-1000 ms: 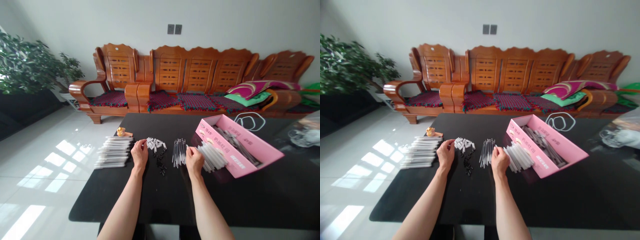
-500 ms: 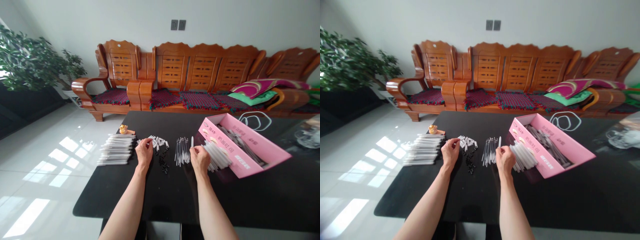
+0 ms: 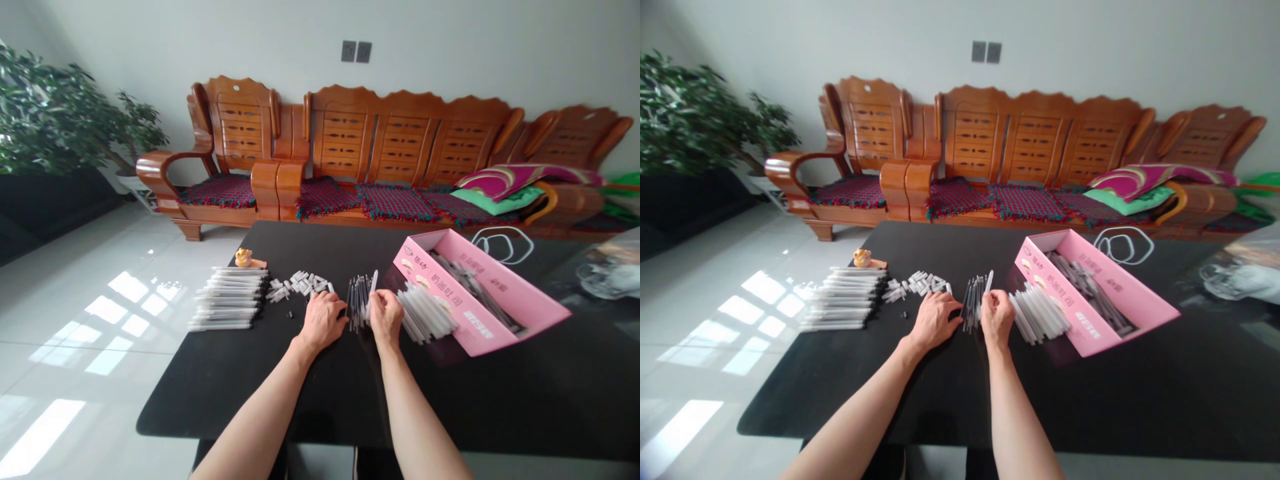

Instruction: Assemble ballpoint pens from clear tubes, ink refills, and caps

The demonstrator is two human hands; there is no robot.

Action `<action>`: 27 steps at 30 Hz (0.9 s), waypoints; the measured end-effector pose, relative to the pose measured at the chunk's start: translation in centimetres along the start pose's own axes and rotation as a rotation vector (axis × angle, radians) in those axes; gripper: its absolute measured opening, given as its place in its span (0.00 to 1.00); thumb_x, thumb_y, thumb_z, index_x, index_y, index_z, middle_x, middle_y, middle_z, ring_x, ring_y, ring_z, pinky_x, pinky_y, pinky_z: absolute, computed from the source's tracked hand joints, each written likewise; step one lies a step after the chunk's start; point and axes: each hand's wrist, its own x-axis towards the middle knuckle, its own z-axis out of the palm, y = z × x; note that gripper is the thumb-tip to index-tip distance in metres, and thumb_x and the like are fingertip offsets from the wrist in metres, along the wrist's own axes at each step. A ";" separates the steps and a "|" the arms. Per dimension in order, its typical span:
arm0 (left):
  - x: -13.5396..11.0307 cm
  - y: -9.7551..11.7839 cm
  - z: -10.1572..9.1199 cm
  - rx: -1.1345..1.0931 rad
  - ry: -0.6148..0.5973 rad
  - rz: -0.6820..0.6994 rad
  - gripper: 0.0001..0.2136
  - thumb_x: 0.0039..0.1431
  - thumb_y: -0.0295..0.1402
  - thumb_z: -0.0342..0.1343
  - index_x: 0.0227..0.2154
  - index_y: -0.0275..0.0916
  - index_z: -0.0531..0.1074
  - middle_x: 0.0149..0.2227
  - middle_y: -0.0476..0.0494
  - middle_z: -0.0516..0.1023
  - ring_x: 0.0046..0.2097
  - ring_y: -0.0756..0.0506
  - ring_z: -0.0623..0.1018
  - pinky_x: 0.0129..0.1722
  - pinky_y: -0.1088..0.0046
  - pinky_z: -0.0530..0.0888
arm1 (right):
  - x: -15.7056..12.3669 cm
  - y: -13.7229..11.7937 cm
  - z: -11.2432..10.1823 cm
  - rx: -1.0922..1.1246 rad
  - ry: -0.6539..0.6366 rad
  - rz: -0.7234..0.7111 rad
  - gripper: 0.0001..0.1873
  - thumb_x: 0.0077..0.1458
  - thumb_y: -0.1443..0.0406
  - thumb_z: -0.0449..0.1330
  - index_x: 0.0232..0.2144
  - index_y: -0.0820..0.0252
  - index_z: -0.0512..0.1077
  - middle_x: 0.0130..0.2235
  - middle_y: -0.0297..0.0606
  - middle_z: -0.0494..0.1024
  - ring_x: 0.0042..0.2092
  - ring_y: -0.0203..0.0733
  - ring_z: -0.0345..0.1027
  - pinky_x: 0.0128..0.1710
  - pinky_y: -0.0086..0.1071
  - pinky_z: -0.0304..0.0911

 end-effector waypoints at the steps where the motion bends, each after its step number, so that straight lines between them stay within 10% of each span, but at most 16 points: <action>1: 0.0 -0.1 -0.1 0.011 0.002 -0.009 0.10 0.54 0.36 0.62 0.40 0.42 0.79 0.38 0.42 0.78 0.43 0.40 0.74 0.45 0.61 0.66 | 0.0 0.1 0.1 0.002 -0.006 0.000 0.13 0.52 0.57 0.56 0.26 0.60 0.71 0.21 0.34 0.72 0.25 0.41 0.65 0.28 0.32 0.59; 21: -0.1 -1.9 0.1 0.041 0.125 -0.378 0.09 0.63 0.35 0.50 0.33 0.40 0.73 0.35 0.44 0.79 0.36 0.45 0.78 0.33 0.73 0.66 | 0.3 0.7 0.7 0.776 -0.126 0.243 0.16 0.47 0.63 0.67 0.38 0.63 0.72 0.28 0.39 0.81 0.20 0.36 0.72 0.14 0.23 0.58; 27: -0.3 -4.3 -0.6 -0.229 0.177 -0.193 0.06 0.64 0.32 0.49 0.34 0.41 0.71 0.32 0.47 0.77 0.35 0.47 0.77 0.37 0.74 0.68 | 1.3 0.8 0.1 1.014 -0.040 0.282 0.16 0.44 0.65 0.68 0.35 0.61 0.69 0.29 0.41 0.83 0.26 0.41 0.77 0.20 0.26 0.68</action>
